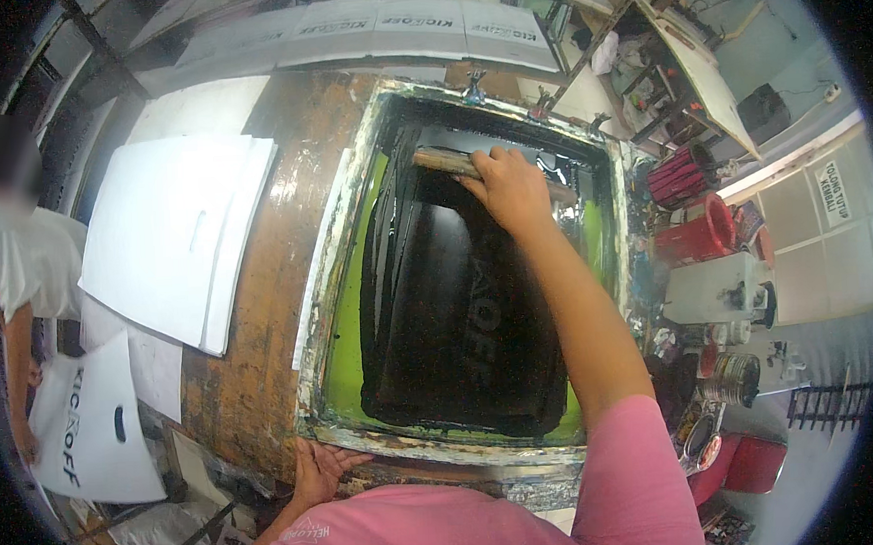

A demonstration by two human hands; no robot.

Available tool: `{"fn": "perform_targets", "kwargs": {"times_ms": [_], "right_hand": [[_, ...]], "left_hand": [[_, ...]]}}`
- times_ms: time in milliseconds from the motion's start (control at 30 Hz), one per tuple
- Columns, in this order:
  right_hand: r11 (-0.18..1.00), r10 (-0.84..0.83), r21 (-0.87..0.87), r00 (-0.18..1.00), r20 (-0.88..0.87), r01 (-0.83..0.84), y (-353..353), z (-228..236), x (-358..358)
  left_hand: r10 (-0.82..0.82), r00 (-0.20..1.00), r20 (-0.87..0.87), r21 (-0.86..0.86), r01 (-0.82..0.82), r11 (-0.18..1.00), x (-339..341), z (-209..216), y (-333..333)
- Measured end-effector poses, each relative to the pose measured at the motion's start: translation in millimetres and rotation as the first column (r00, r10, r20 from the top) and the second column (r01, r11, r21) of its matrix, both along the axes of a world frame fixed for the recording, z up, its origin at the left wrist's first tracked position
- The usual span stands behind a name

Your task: The person performs screen printing on plastic bags by placing a bag under a screen, pulling a squeegee with black ink across the mesh, and then lifting the screen to reveal the printed logo.

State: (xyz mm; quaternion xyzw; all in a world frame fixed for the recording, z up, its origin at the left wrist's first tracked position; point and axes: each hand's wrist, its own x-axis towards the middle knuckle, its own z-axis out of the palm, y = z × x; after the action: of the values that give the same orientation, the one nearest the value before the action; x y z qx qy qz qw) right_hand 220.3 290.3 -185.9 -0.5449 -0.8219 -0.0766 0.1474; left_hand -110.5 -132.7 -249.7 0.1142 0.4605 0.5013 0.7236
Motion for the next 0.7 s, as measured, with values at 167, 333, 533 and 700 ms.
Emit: {"fn": "perform_targets", "kwargs": {"times_ms": [167,333,533,700], "right_hand": [[0.976,0.058,-0.209,0.998,-0.031,-0.063,-21.1,43.4,1.9],[0.825,0.063,-0.554,0.993,-0.103,-0.110,-190.8,87.5,-9.6],[0.908,0.016,-0.415,0.994,-0.104,-0.058,-338.5,104.1,-34.8],[0.999,-0.021,0.023,1.000,-0.017,0.022,-358.5,172.7,-46.6]], "left_hand": [[-0.046,0.999,0.003,0.033,0.045,0.998,1.6,3.5,10.6],[-0.110,0.993,0.029,0.137,0.105,0.985,2.7,5.7,21.4],[-0.126,0.992,-0.019,0.252,0.127,0.959,4.1,30.5,26.6],[-0.215,0.973,0.085,0.578,0.128,0.806,-3.6,112.2,45.7]]}}
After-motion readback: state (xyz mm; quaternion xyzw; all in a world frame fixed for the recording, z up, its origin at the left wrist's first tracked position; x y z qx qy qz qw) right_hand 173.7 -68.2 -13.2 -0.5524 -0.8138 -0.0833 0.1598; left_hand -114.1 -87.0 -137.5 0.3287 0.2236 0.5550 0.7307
